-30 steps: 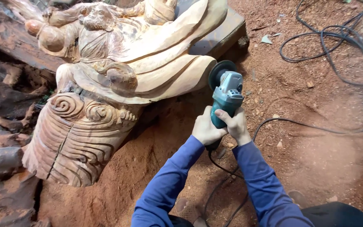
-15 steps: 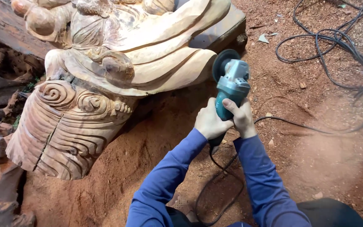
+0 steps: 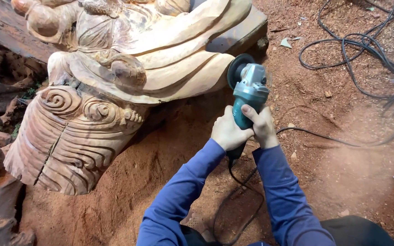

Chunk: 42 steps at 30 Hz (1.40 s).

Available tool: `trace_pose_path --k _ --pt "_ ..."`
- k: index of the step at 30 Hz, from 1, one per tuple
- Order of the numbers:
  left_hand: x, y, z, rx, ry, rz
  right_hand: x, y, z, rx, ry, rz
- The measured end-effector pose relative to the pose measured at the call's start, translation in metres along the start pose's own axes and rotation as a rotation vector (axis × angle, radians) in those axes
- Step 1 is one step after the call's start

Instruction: Sanding a large, intricate wooden sculpture using a power angle grinder to smooth the surface.

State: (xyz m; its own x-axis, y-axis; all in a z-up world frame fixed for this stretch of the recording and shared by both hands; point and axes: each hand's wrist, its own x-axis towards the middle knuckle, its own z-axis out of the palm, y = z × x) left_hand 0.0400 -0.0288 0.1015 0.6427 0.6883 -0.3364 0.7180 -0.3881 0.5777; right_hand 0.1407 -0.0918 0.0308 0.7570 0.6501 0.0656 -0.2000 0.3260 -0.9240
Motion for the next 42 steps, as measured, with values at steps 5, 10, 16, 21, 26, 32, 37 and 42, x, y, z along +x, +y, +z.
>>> trace_pose_path --k 5,10,16,21,26,32,37,42 --pt "0.0 -0.004 0.001 0.025 -0.063 -0.007 -0.011 0.018 0.004 0.052 0.034 0.053" --pt "-0.005 -0.013 0.0 0.032 -0.044 0.004 -0.018 -0.001 0.013 -0.008 0.03 -0.039" --pt "-0.001 -0.026 0.011 0.049 -0.066 -0.029 -0.026 0.023 0.014 0.036 0.038 -0.026" --pt "-0.002 -0.029 0.007 0.017 -0.046 -0.028 -0.02 0.028 0.015 -0.012 0.0 -0.036" --pt "0.012 -0.039 0.01 0.063 -0.072 -0.014 -0.023 0.065 0.011 0.068 0.096 0.017" --pt "0.023 -0.069 0.008 0.131 -0.072 0.091 -0.027 0.064 0.018 0.037 0.092 0.02" --pt "0.027 -0.077 0.011 0.135 -0.069 0.054 -0.023 0.086 0.014 -0.017 0.03 -0.044" --pt "0.025 -0.084 0.01 0.209 -0.071 0.14 -0.033 0.079 0.02 0.052 0.046 -0.071"
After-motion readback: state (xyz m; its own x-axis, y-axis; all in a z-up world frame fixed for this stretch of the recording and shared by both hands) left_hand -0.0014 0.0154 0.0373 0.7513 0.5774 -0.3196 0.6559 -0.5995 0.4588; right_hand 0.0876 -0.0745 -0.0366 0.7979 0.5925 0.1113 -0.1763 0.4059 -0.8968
